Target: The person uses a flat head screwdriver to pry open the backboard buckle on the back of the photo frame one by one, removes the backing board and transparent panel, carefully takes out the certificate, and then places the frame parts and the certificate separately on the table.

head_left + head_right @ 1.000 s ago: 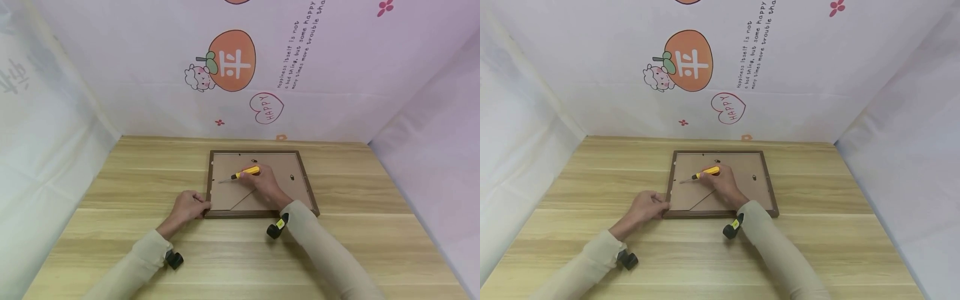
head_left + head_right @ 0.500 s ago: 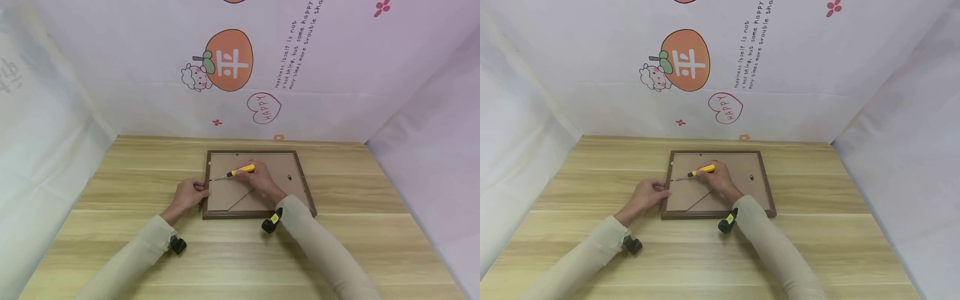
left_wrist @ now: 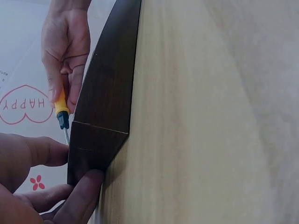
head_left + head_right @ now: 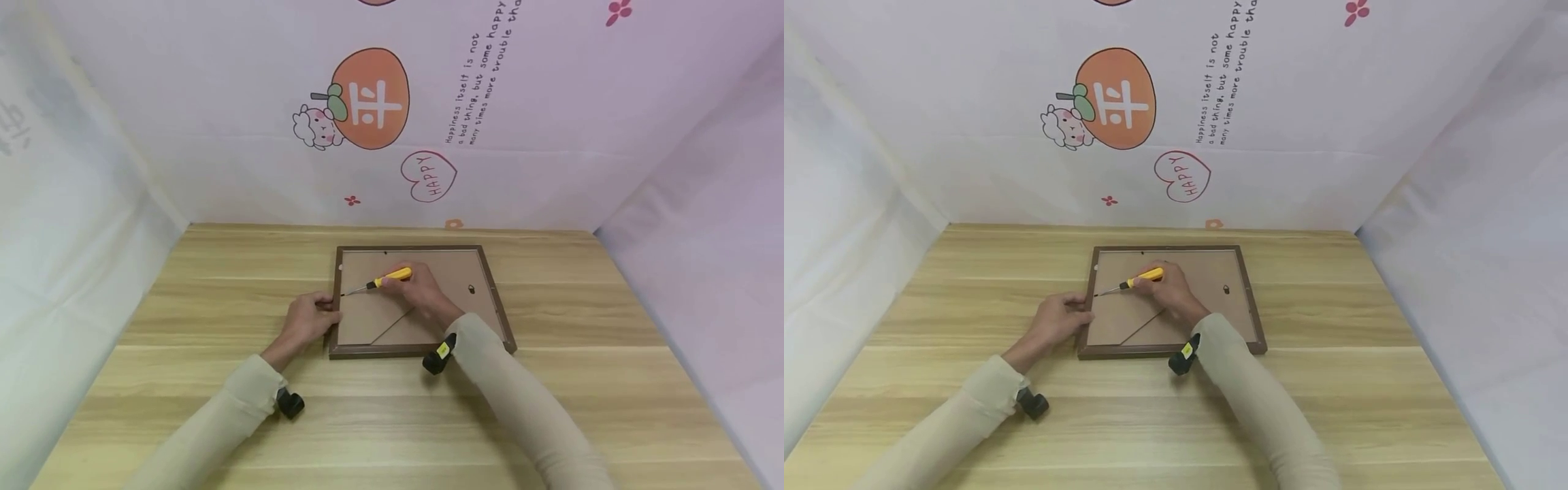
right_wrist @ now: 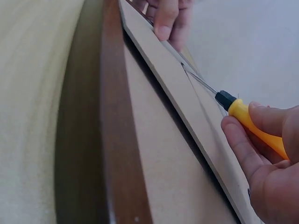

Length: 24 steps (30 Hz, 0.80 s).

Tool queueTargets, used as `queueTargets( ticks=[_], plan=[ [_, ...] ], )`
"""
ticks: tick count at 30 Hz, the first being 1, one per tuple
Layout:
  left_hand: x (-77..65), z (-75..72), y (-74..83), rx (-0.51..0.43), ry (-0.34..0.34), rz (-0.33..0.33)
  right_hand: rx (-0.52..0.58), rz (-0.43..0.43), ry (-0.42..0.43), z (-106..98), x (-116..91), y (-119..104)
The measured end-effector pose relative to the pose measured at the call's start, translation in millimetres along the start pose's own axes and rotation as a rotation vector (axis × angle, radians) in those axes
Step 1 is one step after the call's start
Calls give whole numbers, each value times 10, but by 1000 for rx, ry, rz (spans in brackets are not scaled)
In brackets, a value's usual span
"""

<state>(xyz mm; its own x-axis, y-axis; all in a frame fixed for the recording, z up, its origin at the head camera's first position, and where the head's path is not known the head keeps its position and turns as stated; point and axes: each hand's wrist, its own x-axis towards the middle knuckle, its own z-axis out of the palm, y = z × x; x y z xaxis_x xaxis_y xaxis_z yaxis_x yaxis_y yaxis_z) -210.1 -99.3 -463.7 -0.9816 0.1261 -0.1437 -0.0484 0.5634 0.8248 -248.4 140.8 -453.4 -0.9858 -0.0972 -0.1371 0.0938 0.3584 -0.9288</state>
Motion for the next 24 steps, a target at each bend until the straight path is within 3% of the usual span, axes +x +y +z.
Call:
queueTargets(
  ticks=[6,13,24],
  plan=[
    [0,13,-17,4,17,-6,89,49,-63,-3,76,54],
    [-11,21,-20,-14,30,-16,312,67,-106,45,88,89],
    [-7,46,-6,-18,28,0,345,46,-104,68,37,85]
  ],
)
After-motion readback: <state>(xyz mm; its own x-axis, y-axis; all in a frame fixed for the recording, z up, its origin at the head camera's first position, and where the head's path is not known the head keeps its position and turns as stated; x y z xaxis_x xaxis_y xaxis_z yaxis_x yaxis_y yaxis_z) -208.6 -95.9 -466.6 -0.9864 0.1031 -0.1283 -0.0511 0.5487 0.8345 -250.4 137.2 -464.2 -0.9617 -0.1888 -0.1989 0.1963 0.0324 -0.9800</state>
